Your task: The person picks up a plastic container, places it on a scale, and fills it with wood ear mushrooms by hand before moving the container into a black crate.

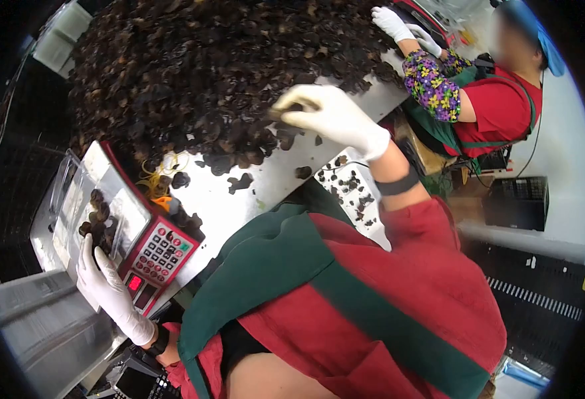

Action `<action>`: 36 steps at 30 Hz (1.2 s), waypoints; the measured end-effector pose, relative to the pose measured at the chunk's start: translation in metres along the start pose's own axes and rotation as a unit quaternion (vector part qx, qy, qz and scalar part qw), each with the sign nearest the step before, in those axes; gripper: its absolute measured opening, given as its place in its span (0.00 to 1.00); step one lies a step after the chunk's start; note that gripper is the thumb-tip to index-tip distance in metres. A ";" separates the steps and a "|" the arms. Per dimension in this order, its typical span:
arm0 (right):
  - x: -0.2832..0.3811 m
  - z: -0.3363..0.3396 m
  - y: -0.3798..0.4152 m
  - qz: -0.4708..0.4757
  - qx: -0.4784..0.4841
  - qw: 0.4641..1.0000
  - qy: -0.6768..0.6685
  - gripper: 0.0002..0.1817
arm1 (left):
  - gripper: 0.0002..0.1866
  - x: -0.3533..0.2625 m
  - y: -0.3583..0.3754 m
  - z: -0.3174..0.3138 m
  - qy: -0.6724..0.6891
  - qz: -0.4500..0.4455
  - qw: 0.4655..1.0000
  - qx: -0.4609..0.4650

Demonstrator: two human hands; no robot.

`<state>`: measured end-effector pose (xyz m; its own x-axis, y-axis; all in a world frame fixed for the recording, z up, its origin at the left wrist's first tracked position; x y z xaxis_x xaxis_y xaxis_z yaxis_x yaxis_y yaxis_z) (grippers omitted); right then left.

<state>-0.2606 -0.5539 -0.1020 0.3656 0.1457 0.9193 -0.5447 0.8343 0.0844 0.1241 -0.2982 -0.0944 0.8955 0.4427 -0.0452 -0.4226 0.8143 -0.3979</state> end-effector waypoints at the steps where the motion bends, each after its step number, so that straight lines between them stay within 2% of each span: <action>1: -0.028 0.017 0.015 0.008 -0.026 0.999 0.035 0.12 | 0.18 0.002 0.001 -0.003 -0.013 -0.006 1.000 0.018; 3: -0.075 0.042 0.050 -0.097 -0.066 0.991 0.061 0.15 | 0.18 -0.003 -0.001 0.003 -0.010 -0.016 0.999 0.042; 4: -0.091 0.049 0.065 -0.102 -0.069 0.991 0.058 0.15 | 0.18 -0.007 -0.003 0.004 -0.008 -0.019 0.998 0.062; 5: -0.095 0.057 0.077 -0.041 -0.096 0.979 0.173 0.15 | 0.18 -0.013 -0.003 0.002 -0.009 -0.024 0.998 0.064; 6: -0.096 0.059 0.086 0.021 -0.121 0.951 0.285 0.16 | 0.17 -0.020 -0.003 0.007 -0.026 -0.019 0.999 -0.023; 7: -0.096 0.056 0.088 0.017 -0.121 0.952 0.281 0.16 | 0.16 -0.027 -0.002 0.014 -0.043 -0.015 0.993 -0.109; 9: -0.088 0.041 0.086 0.012 -0.163 0.922 0.351 0.17 | 0.15 -0.058 -0.003 0.022 -0.068 -0.013 0.990 -0.124; 10: -0.084 0.023 0.083 0.098 -0.141 0.947 0.272 0.18 | 0.16 -0.077 -0.002 0.015 0.017 -0.067 0.992 -0.102; 11: -0.079 0.001 0.081 0.109 -0.110 0.975 0.160 0.20 | 0.17 -0.097 0.001 0.009 0.102 -0.118 0.985 -0.078; 12: -0.080 -0.021 0.079 0.038 -0.066 0.996 0.046 0.21 | 0.18 -0.123 0.003 -0.002 0.143 -0.155 0.977 -0.011; 13: -0.082 -0.039 0.075 0.120 -0.037 0.980 0.158 0.23 | 0.20 -0.148 0.007 -0.015 0.184 -0.190 0.963 0.055; 14: -0.091 -0.050 0.071 0.141 -0.018 0.969 0.204 0.20 | 0.20 -0.167 0.010 -0.029 0.175 -0.228 0.955 0.077; 15: -0.096 -0.054 0.067 0.143 -0.015 0.969 0.200 0.20 | 0.19 -0.184 0.013 -0.046 0.167 -0.265 0.945 0.098; 18: -0.095 -0.050 0.049 0.124 -0.048 0.990 0.053 0.11 | 0.19 -0.216 0.015 -0.081 0.190 -0.278 0.935 0.111; 21: -0.078 -0.046 0.026 0.164 -0.079 0.980 0.078 0.08 | 0.18 -0.228 0.021 -0.106 0.184 -0.273 0.931 0.155; 22: -0.080 -0.047 0.016 0.155 -0.066 0.980 0.107 0.15 | 0.17 -0.231 0.025 -0.113 0.171 -0.290 0.927 0.164; 23: -0.076 -0.048 0.006 0.158 -0.066 0.980 0.104 0.15 | 0.15 -0.234 0.028 -0.117 0.158 -0.308 0.922 0.173; 25: -0.050 -0.059 -0.013 0.244 -0.061 0.946 0.202 0.32 | 0.13 -0.233 0.029 -0.112 0.169 -0.297 0.927 0.156; 27: -0.053 -0.081 -0.030 0.250 0.013 0.947 0.199 0.44 | 0.12 -0.226 0.031 -0.116 0.190 -0.242 0.936 0.171; 31: -0.044 -0.133 -0.052 0.289 0.089 0.908 0.291 0.41 | 0.11 -0.220 0.039 -0.114 0.157 -0.214 0.945 0.189; 32: -0.042 -0.134 -0.054 0.331 0.057 0.896 0.290 0.33 | 0.11 -0.218 0.041 -0.114 0.184 -0.205 0.943 0.188; 33: -0.048 -0.136 -0.058 0.333 0.058 0.896 0.288 0.33 | 0.12 -0.217 0.041 -0.113 0.210 -0.196 0.940 0.185; 35: -0.057 -0.131 -0.068 0.309 0.041 0.919 0.242 0.22 | 0.12 -0.217 0.040 -0.109 0.210 -0.187 0.943 0.175; 36: -0.056 -0.122 -0.067 0.366 -0.011 0.903 0.226 0.12 | 0.13 -0.217 0.039 -0.108 0.214 -0.179 0.946 0.164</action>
<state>-0.1525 -0.5534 -0.2057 0.1878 0.8595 0.4753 -0.7513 0.4374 -0.4942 -0.0715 -0.4027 -0.1992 0.9342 -0.0199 -0.3562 -0.0383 0.9871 -0.1555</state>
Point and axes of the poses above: each hand's wrist, its own y-axis away from the middle knuckle, its own z-axis out of the back of the hand, x = y × z, the point moved 5 cm from there along -y, towards the middle knuckle, and after that the axes turned 14 degrees about -y, right-handed, at the moved point
